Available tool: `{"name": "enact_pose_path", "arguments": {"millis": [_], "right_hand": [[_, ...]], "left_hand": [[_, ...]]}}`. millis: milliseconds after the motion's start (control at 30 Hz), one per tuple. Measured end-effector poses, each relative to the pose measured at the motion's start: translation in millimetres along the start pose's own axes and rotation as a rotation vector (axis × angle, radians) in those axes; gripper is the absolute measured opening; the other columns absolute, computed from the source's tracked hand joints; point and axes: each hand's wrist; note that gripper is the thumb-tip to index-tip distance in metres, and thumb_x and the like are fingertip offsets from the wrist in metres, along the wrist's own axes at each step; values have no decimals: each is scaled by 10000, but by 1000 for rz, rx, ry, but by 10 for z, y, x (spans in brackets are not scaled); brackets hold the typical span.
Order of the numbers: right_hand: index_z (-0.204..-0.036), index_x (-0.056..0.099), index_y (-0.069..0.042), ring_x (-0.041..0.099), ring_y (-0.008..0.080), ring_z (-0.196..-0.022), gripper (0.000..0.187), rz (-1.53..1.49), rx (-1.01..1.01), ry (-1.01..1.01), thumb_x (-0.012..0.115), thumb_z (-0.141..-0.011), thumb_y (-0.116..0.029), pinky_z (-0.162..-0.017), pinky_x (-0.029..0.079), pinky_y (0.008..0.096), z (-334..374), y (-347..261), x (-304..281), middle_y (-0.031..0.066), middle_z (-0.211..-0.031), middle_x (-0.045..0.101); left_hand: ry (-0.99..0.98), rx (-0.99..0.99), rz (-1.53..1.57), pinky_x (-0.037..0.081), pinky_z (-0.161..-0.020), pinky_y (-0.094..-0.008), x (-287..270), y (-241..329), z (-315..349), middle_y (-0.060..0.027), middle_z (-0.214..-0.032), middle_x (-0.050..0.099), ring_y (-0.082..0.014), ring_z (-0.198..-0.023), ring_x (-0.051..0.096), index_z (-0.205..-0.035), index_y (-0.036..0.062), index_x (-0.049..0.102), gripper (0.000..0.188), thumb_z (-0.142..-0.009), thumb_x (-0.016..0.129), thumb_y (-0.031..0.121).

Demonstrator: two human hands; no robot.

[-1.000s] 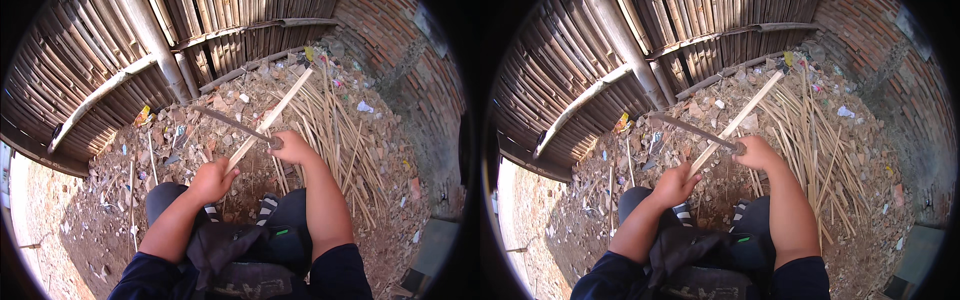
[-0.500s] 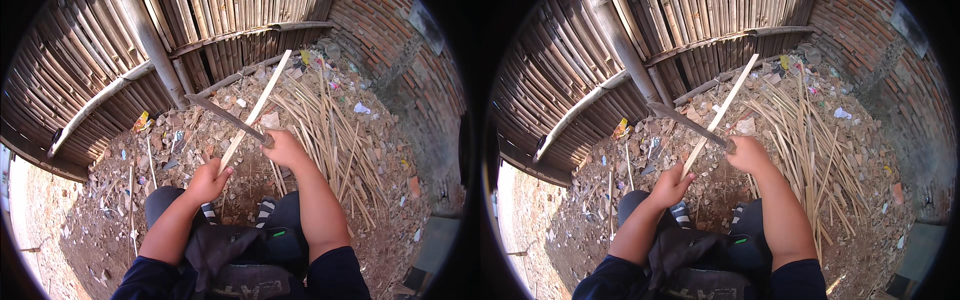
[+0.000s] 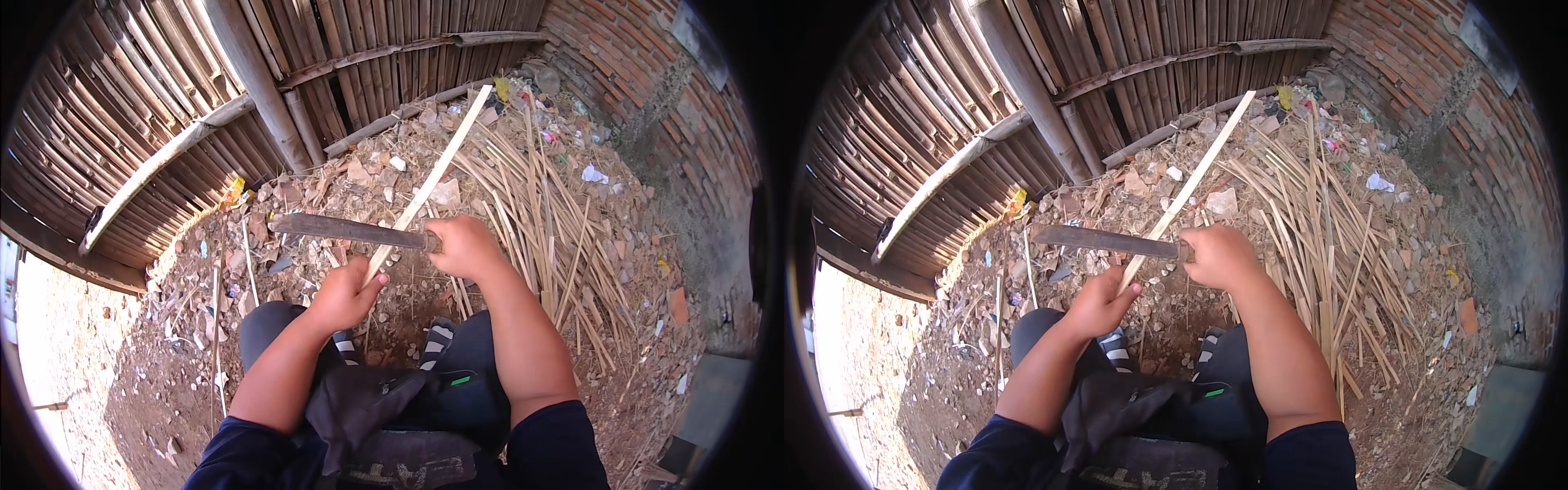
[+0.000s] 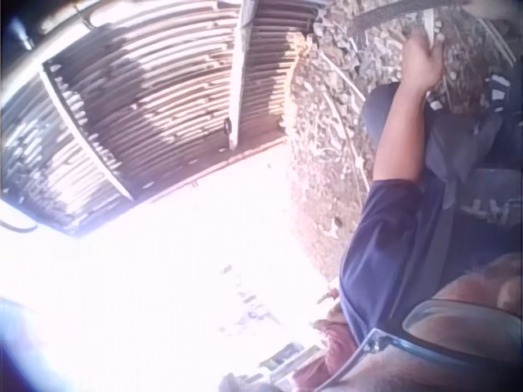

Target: The person shaves a thin wooden strip using a machete by pulling the blade along the surface while holding the strip by hand.

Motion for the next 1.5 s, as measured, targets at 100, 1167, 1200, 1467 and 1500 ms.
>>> {"name": "enact_pose_path", "arguments": {"millis": [100, 1167, 1200, 1467, 1500], "right_hand": [[-1097, 726, -73, 716, 358, -887, 316, -230, 157, 189, 742, -838, -254, -799, 562, 440, -131, 512, 131, 178, -898, 741], [-964, 712, -44, 664, 366, -735, 281, -234, -19, 280, 800, -798, -252, -702, 515, 434, 13, 257, 210, 197, -788, 681], [-964, 712, -44, 664, 366, -735, 281, -238, -21, 278, 800, -798, -252, -702, 515, 434, 13, 274, 219, 197, -788, 681], [-1008, 716, -47, 664, 349, -713, 290, -388, 165, 145, 787, -795, -230, -683, 516, 433, -5, 321, 79, 181, -736, 663], [-993, 721, -64, 679, 365, -767, 257, -327, 105, 159, 772, -806, -233, -710, 525, 446, 27, 287, 122, 179, -789, 687]], "left_hand": [[-29, -3, 20, 468, -625, -420, 5, 19, 26, -150, -725, 607, -260, -650, 594, -923, 7, 590, 300, -1001, 669, 286], [17, 70, -77, 464, -603, -493, 69, -1, -27, -212, -694, 605, -419, -649, 636, -913, 15, 549, 285, -919, 719, 243], [15, 87, -60, 463, -603, -493, 68, -17, -28, -214, -695, 604, -423, -656, 637, -910, 15, 548, 275, -919, 713, 235], [62, 119, -27, 475, -626, -462, 104, -76, -41, -219, -720, 601, -407, -675, 630, -930, 5, 557, 220, -921, 687, 184], [61, 115, -28, 475, -626, -462, 106, -84, -42, -219, -720, 601, -407, -675, 630, -930, 5, 557, 220, -921, 687, 184]]}}
Point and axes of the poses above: each hand's wrist, its own z-axis away from the middle knuckle, its own x-axis out of the palm, y = z × x
